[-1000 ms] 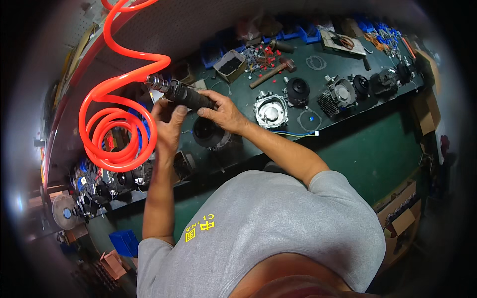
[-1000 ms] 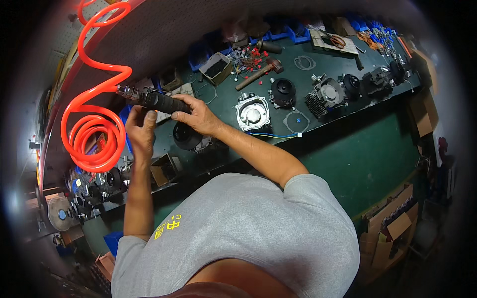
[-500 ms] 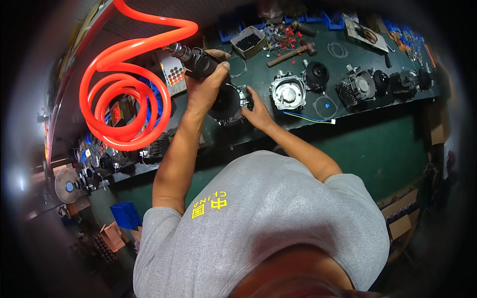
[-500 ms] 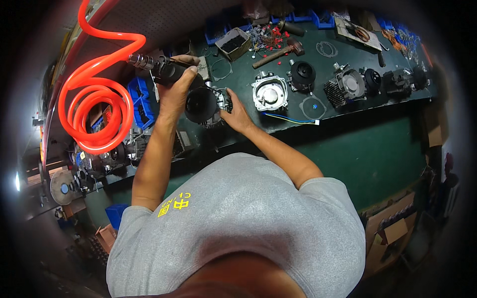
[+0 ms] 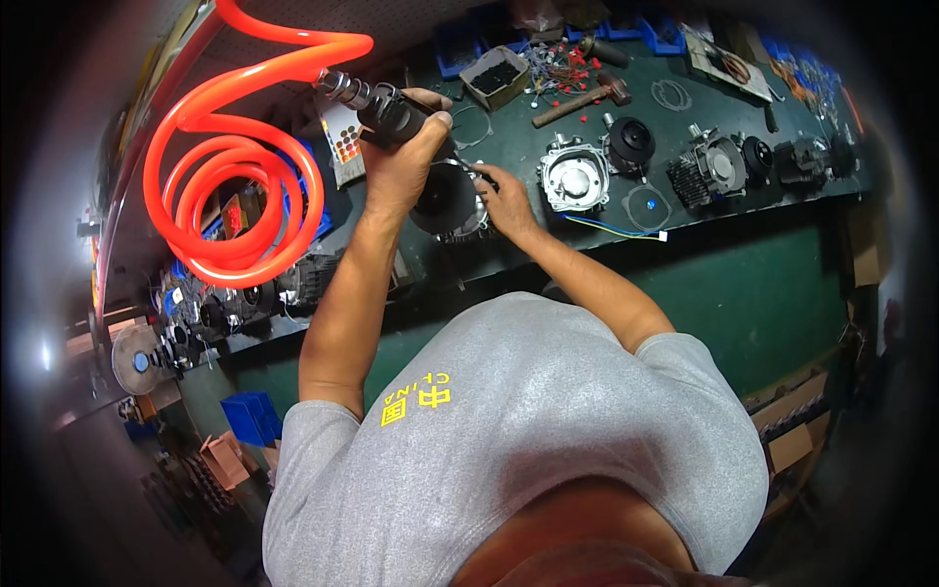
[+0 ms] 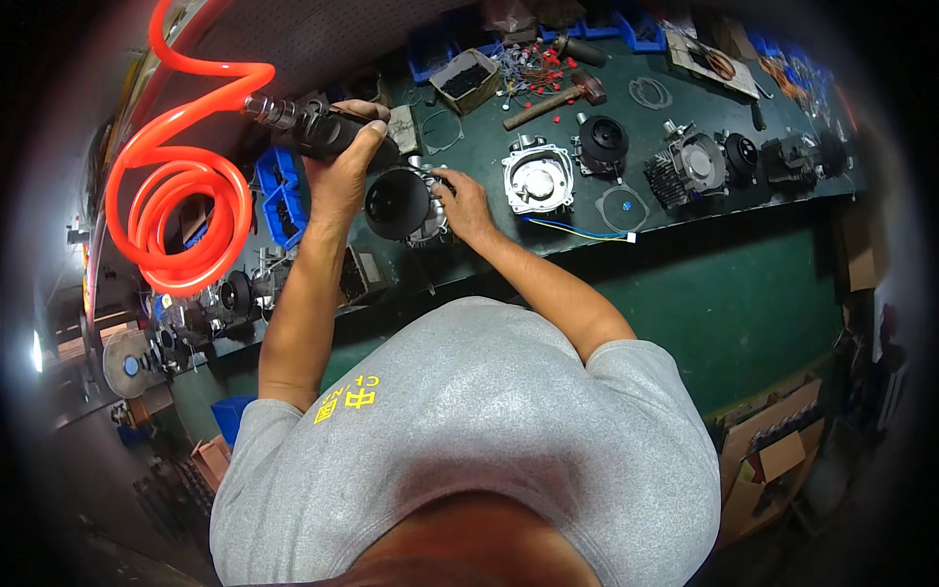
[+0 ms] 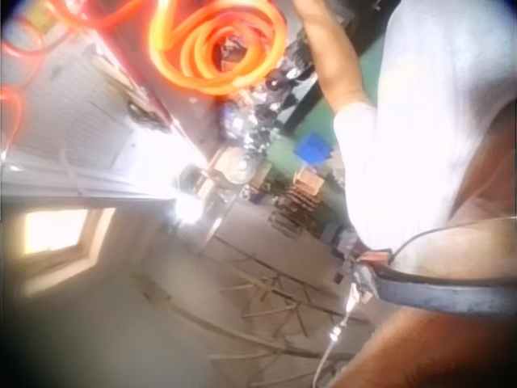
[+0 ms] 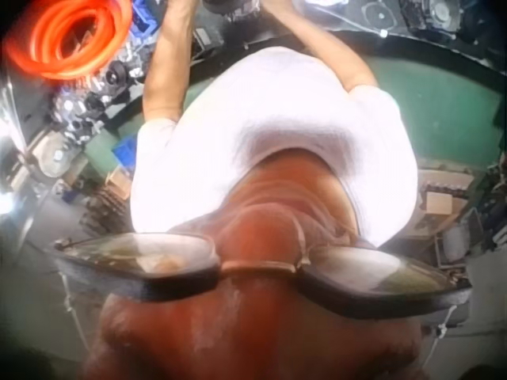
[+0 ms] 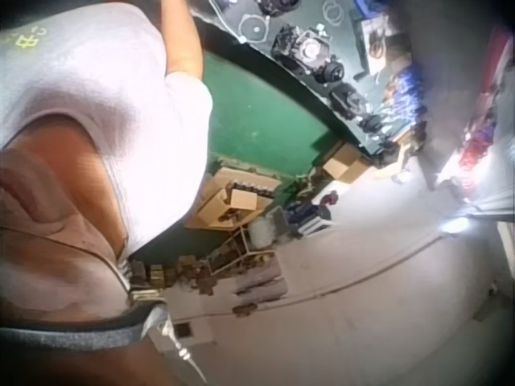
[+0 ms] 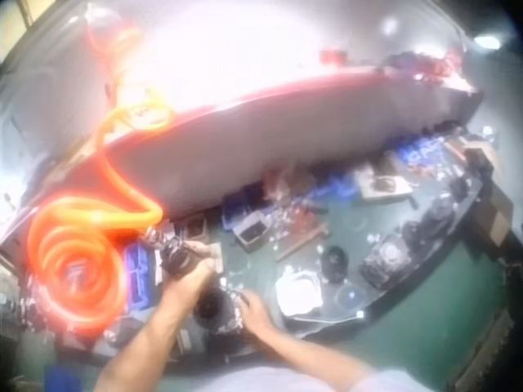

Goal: The person assembles small engine components on a workbench, attaching a black circular cover to a silver engine block and securing it with a pneumatic impact wrench. The person repeats this process on multiple units and then moves to a nearby stack of engine blocks to handle additional parts.

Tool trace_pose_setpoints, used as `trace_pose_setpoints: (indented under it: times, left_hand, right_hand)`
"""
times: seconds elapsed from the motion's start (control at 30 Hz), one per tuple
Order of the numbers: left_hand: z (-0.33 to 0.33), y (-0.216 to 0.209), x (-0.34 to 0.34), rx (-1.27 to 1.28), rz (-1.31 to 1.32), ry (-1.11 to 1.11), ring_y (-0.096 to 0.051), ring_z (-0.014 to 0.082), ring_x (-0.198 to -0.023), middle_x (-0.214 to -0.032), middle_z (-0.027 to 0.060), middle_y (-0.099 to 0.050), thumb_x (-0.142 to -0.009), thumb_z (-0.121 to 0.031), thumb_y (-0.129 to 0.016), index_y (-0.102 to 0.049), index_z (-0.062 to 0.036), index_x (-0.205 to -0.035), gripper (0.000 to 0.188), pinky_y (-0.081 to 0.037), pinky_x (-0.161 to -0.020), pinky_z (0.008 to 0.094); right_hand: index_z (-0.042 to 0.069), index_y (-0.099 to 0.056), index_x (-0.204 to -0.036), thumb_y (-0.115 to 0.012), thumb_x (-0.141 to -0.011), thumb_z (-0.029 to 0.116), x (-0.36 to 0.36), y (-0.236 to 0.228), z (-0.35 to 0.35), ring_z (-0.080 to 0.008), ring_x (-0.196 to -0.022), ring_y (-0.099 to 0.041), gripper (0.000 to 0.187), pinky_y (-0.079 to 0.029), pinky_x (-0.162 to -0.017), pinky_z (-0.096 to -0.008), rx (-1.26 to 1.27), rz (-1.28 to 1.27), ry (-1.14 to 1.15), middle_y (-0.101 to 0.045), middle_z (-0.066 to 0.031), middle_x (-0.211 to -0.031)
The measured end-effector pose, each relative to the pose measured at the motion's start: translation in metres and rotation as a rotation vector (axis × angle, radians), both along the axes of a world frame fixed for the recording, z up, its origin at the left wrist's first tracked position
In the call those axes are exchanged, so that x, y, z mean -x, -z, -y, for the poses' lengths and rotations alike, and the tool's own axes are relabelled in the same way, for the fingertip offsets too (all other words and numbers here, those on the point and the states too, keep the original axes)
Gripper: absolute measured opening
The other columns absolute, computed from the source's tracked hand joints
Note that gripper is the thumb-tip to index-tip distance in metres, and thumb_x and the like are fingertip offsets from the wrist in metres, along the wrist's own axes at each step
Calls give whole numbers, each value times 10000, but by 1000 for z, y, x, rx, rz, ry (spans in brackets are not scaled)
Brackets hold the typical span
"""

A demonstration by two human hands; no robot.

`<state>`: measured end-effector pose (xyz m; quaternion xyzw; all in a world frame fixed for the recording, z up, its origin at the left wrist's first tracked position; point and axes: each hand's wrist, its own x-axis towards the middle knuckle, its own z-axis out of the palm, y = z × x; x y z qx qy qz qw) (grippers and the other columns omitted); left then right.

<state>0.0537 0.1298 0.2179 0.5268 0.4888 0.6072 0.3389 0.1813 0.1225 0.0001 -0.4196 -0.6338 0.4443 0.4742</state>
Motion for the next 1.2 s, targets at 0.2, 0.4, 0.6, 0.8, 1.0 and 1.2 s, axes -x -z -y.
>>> trace_pose_setpoints:
  times: [0.2,0.4,0.6,0.8,1.0,1.2]
  left_hand:
    - [7,-24,10,-62,10,-17,-679,102,-864,-984,44,-748,-861,-25,-763,-732,-20,-1047,188,-559,-809,276]
    - [28,-46,49,-151,-50,-156,-668,100,-827,-939,27,-730,-857,-5,-762,-741,-19,-1016,161,-546,-774,268]
    - [81,-17,85,-25,-40,-303,-664,114,-864,-943,28,-722,-845,18,-747,-730,-16,-992,152,-539,-835,293]
    - [118,15,81,-8,236,-379,-705,184,-914,-969,92,-736,-829,73,-703,-671,-4,-1017,206,-558,-899,341]
    - [124,28,85,-65,272,-381,-707,189,-923,-960,91,-726,-836,75,-697,-672,-6,-1008,191,-563,-899,347]
    - [126,25,85,-13,183,-381,-683,154,-910,-980,65,-728,-844,45,-714,-685,-22,-1017,188,-556,-873,322]
  right_hand:
    - [-2,-728,-1127,-695,-918,106,-1,-5,-3,-384,-1025,-698,238,-551,-894,-427,3,30,11,-731,-203,-1070]
    - [1,-742,-1118,-698,-912,114,1,5,-7,-369,-997,-711,239,-561,-883,-410,-45,18,14,-737,-206,-1080]
    - [-6,-716,-1165,-664,-954,132,7,10,-5,-311,-945,-718,257,-564,-833,-378,28,36,23,-734,-192,-1077]
    - [0,-688,-1199,-623,-1005,196,8,23,-4,-329,-983,-709,284,-562,-856,-382,-15,-1,-2,-718,-190,-1115]
    - [-3,-682,-1187,-607,-1007,177,8,17,-4,-337,-1028,-710,266,-557,-885,-391,-35,70,10,-723,-189,-1114]
    - [-13,-680,-1188,-611,-1000,188,7,12,-3,-352,-1053,-704,285,-541,-922,-395,-59,92,-1,-726,-196,-1105]
